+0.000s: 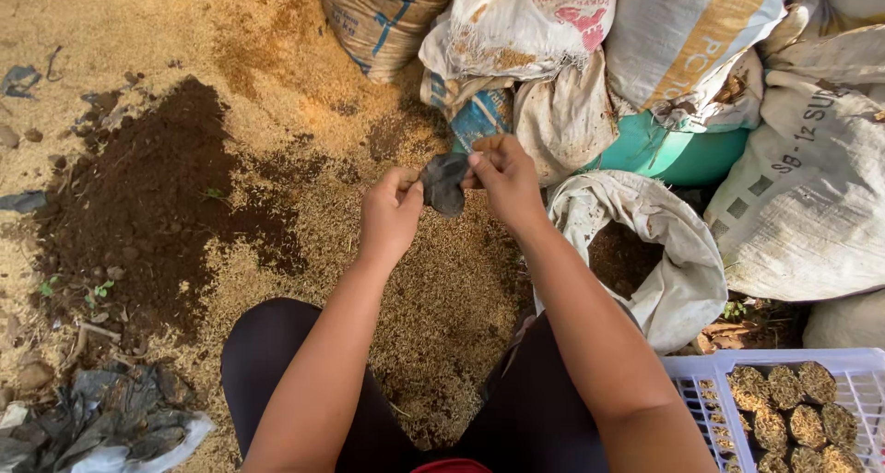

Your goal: The person sits on the ground and repeatedly scoops loose granular material into small dark pouches, ties each pouch, and places the finished bundles into a white plastic crate. The process continues with multiple pouches being filled and stored.

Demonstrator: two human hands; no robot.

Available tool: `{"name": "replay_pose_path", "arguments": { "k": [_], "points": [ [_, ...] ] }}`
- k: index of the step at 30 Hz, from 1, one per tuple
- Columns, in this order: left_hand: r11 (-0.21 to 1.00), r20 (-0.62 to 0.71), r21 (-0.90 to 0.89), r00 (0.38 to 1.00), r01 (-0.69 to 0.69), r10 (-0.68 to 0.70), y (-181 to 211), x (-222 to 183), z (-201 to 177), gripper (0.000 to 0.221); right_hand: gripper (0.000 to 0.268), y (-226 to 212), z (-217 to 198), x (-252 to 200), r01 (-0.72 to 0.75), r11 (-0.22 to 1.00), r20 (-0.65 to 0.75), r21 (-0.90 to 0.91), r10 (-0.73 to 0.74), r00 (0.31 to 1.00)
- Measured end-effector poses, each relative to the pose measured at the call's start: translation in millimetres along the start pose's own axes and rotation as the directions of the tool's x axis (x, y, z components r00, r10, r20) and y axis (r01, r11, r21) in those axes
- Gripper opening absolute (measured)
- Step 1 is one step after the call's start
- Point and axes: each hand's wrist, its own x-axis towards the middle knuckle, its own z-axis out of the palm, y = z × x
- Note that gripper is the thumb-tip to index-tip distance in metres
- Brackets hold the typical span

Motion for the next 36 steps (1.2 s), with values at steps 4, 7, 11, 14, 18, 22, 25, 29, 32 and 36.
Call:
{"name": "replay_pose_path", "arguments": {
  "k": [4,7,11,14,18,22,25,29,32,36],
  "points": [
    [0.925,0.028,-0.301,0.972,0.233,-0.235,-7,7,-3,0.026,0.031,-30,0,-21,0.28,0.92,0.227,-0.274,-0.221,0.949],
    [0.894,0.107,-0.345,0.958,0.286,-0.265,-5,10,-7,0.021,0.04,-50,8,-35,0.633,0.521,0.451,-0.573,-0.444,0.774],
    [0.872,0.174,-0.309,0.924,0.381,-0.342,0,6,-5,0.016,0.025,-57,12,-40,0.645,0.394,0.477,-0.655,-0.446,0.757],
    [0.88,0.167,-0.286,0.924,0.379,-0.344,7,6,-6,0.016,0.016,-59,4,-38,0.593,0.546,0.424,-0.592,-0.416,0.805],
    [0.892,0.173,-0.264,0.928,0.367,-0.33,17,5,-12,0.016,0.016,-59,-5,-38,0.529,0.696,0.373,-0.485,-0.382,0.846],
    [0.918,0.214,-0.254,0.943,0.306,-0.255,27,0,-15,0.027,0.018,-58,-4,-39,0.49,0.72,0.306,-0.491,-0.384,0.871],
    [0.928,0.323,-0.235,0.923,0.29,-0.206,33,-3,-13,0.029,0.017,-58,-2,-40,0.48,0.721,0.288,-0.5,-0.384,0.877],
    [0.888,0.361,-0.207,0.875,0.412,-0.322,31,-5,-11,0.031,0.015,-55,0,-45,0.459,0.728,0.351,-0.51,-0.311,0.883],
    [0.879,0.373,-0.196,0.862,0.434,-0.343,26,-2,-11,0.033,0.016,-56,4,-46,0.54,0.691,0.462,-0.481,-0.323,0.826],
    [0.908,0.373,-0.192,0.883,0.373,-0.284,15,-1,-6,0.033,0.017,-60,6,-48,0.58,0.627,0.524,-0.52,-0.301,0.796]
  ]
}}
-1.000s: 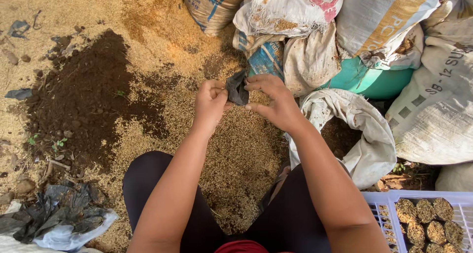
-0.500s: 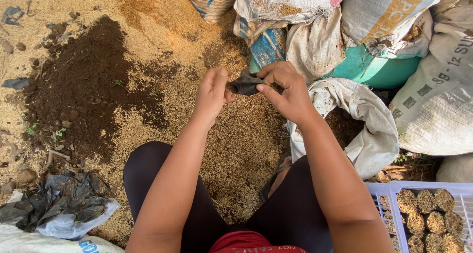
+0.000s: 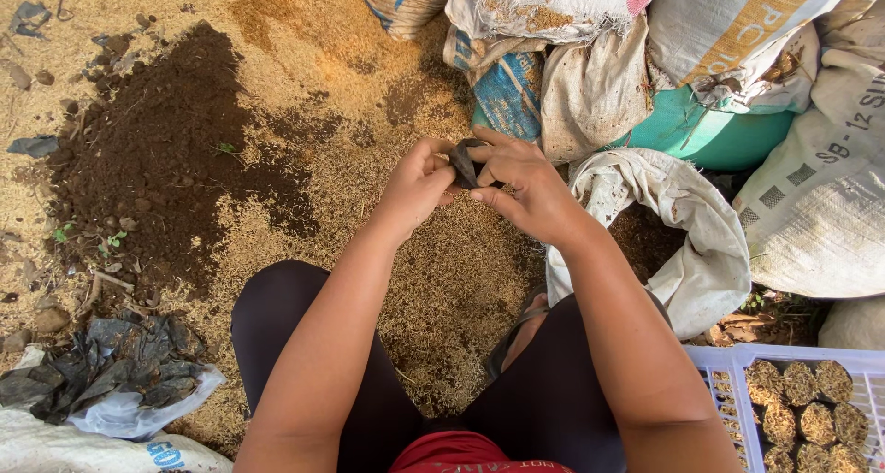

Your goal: The person sits on the ground and repeatedly scoops loose granular material into small dark pouches, ties each pouch, and places the finished bundles into a white plastic crate. The process continues with multiple pouches being filled and stored.

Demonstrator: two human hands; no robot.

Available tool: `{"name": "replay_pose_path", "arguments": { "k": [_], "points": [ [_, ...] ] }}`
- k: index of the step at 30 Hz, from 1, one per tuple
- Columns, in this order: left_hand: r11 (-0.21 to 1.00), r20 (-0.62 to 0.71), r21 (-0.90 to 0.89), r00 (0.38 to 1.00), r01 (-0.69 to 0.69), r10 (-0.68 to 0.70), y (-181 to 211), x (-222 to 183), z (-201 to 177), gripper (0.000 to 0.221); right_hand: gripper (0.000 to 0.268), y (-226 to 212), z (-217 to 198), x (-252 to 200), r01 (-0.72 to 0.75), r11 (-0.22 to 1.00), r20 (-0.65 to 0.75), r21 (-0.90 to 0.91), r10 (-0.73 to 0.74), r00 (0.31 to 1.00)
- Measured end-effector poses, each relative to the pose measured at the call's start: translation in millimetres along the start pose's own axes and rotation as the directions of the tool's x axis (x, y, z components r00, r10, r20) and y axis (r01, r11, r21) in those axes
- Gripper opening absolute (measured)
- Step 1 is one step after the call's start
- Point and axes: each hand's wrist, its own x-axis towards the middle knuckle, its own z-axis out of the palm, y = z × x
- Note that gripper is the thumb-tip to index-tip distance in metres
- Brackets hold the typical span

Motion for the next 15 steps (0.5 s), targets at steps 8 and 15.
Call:
{"name": "replay_pose_path", "arguments": {
  "k": [8,15],
  "points": [
    [0.958,-0.12,0.143,0.957,-0.248,0.265,-10,1,4,0.031,0.04,-5,-5,0,-0.186,0.982,-0.231,0.022,0.186,0.955],
    [0.945,-0.008,0.118,0.951,-0.306,0.309,-4,-11,14,0.021,0.03,7,6,2,-0.241,0.97,-0.261,0.041,0.243,0.934]
  ]
}}
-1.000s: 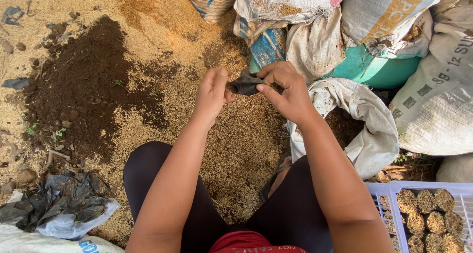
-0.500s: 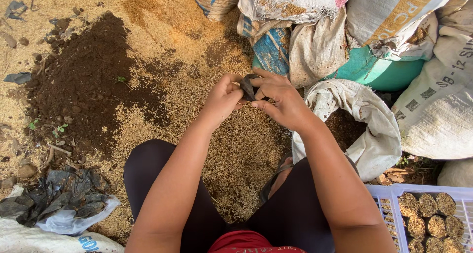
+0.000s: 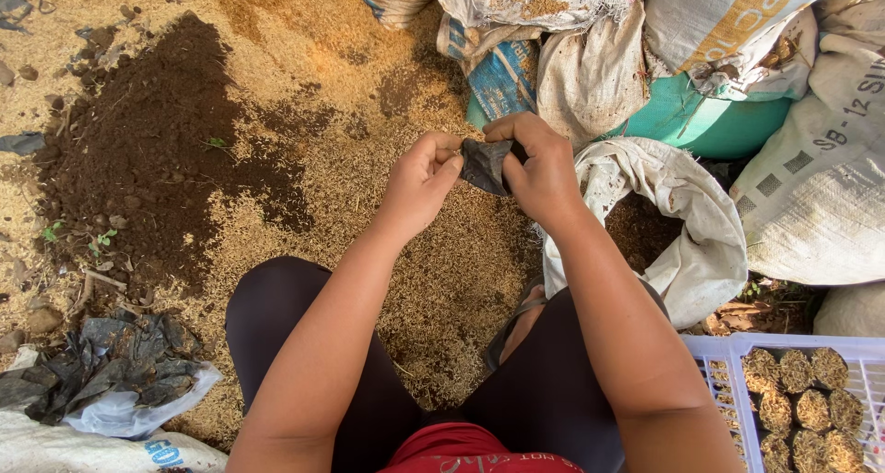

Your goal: The person sits on the ground and repeatedly scoops loose granular material into small dark pouches, ties each pouch, and places the finished bundles into a white plastic crate. The process continues with multiple pouches being filled and stored.

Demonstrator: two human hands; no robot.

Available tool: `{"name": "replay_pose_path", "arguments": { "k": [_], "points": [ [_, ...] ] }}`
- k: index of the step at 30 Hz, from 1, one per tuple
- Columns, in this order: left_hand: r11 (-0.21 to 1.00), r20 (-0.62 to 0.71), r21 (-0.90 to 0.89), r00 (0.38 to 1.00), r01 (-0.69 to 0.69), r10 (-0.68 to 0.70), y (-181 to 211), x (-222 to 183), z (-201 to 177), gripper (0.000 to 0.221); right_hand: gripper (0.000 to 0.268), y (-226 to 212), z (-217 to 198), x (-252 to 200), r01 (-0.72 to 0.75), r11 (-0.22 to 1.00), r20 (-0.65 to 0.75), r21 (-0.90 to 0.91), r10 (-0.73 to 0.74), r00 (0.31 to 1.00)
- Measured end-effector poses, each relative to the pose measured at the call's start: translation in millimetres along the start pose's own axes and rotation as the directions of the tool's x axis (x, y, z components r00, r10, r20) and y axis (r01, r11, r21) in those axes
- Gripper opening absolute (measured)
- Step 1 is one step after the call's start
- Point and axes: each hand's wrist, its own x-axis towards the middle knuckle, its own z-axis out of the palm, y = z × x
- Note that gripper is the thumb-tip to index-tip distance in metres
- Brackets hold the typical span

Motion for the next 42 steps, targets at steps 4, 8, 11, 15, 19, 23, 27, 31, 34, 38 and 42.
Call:
{"name": "replay_pose_path", "arguments": {
  "k": [4,8,11,15,19,23,27,31,34,38,42],
  "points": [
    [0.999,0.001,0.027,1.0,0.029,-0.029,4,-1,-2,0.021,0.021,7,3,0,-0.008,0.999,-0.008,0.053,0.008,1.0],
    [0.991,-0.043,0.135,0.999,0.018,-0.012,6,-1,-3,0.016,0.019,13,-3,2,0.051,0.994,-0.05,0.098,-0.046,0.998],
    [0.993,-0.047,0.104,0.996,-0.064,0.069,7,-2,0,0.018,0.019,11,-4,6,0.069,0.985,-0.024,0.159,-0.066,0.998],
    [0.987,-0.091,0.15,0.994,-0.052,0.066,4,1,1,0.012,0.017,1,-2,8,0.133,0.975,0.036,0.176,-0.141,0.989],
    [0.952,-0.232,0.304,0.972,0.038,0.035,4,5,-3,0.006,0.02,-6,-9,3,0.135,0.988,-0.161,0.07,-0.123,0.979],
    [0.901,-0.287,0.421,0.927,-0.105,0.243,8,5,-6,0.006,0.015,3,-3,-4,-0.013,1.0,-0.036,0.028,0.014,0.999],
    [0.866,-0.261,0.484,0.924,-0.125,0.279,11,0,-2,0.007,0.022,28,20,-10,-0.146,0.989,0.037,0.024,0.145,0.989],
    [0.866,-0.275,0.485,0.919,-0.12,0.281,12,2,-1,0.008,0.019,41,34,-10,-0.283,0.737,0.022,0.614,0.342,0.939],
    [0.831,-0.263,0.554,0.938,-0.046,0.227,10,5,-5,0.011,0.02,33,42,-14,-0.212,0.806,-0.039,0.552,0.279,0.959],
    [0.854,-0.316,0.51,0.902,-0.099,0.293,5,7,-7,0.016,0.02,23,41,-15,-0.202,0.882,-0.014,0.425,0.229,0.973],
    [0.888,-0.316,0.431,0.894,-0.162,0.317,5,4,-9,0.016,0.02,36,38,-11,-0.426,0.61,0.272,0.668,0.333,0.903]
  ]
}}
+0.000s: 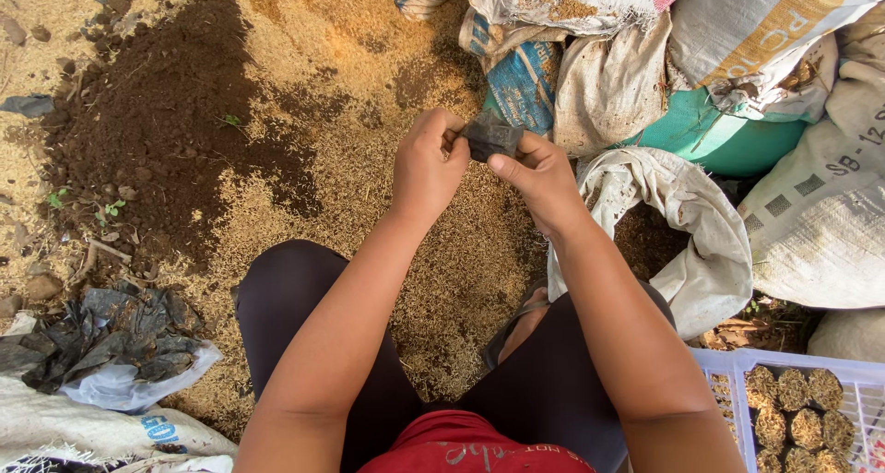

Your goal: The person sits on the ground and repeatedly scoops loose granular material into small dark pouches, ties each pouch, and places the finished bundles into a white plastic crate. The process continues with multiple pouches being filled and stored.

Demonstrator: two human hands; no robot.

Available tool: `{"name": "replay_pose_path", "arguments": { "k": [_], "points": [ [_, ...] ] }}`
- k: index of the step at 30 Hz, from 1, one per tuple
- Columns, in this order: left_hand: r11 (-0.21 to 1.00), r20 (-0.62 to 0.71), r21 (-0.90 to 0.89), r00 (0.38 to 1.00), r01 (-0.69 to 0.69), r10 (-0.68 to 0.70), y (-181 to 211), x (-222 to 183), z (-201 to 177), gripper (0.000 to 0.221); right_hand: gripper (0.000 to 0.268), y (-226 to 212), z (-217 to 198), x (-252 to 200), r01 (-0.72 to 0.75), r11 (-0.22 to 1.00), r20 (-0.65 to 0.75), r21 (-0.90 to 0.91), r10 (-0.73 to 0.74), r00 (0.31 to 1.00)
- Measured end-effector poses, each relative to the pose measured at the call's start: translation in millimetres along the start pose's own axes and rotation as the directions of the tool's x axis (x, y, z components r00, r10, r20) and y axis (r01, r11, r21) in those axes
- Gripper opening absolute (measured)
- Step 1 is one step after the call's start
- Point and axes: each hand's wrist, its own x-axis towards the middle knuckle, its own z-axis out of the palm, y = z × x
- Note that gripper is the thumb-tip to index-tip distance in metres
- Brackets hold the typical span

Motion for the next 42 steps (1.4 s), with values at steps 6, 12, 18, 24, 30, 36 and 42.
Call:
{"name": "replay_pose_path", "arguments": {
  "k": [6,12,18,24,30,36,42],
  "points": [
    [0.996,0.0,0.077,0.999,0.05,-0.05,3,0,-2,0.012,0.033,41,-16,3,0.189,0.982,-0.014,0.012,-0.189,0.982],
    [0.989,0.086,-0.072,0.989,0.127,-0.121,1,5,-13,0.009,0.017,20,-8,-1,0.078,0.949,-0.015,-0.306,-0.087,0.996],
    [0.959,0.23,-0.037,0.936,0.282,-0.266,-2,3,-17,0.026,0.023,-19,15,-13,0.346,0.735,0.178,-0.583,-0.299,0.937],
    [0.963,0.225,-0.026,0.94,0.269,-0.257,-9,17,-32,0.036,0.018,-13,27,-17,0.6,-0.144,0.598,-0.787,-0.416,0.685],
    [0.974,0.298,-0.14,0.946,0.176,-0.128,-1,18,-44,0.022,0.026,-10,27,-19,0.581,-0.181,0.605,-0.793,-0.348,0.716],
    [0.996,0.29,-0.071,0.956,0.062,-0.039,7,15,-47,0.023,0.057,-6,22,-23,0.548,-0.139,0.556,-0.825,-0.373,0.742],
    [0.997,0.275,-0.008,0.959,0.081,-0.076,3,8,-34,0.019,0.038,13,18,-20,0.183,0.812,-0.017,-0.554,-0.231,0.973]
  ]
}}
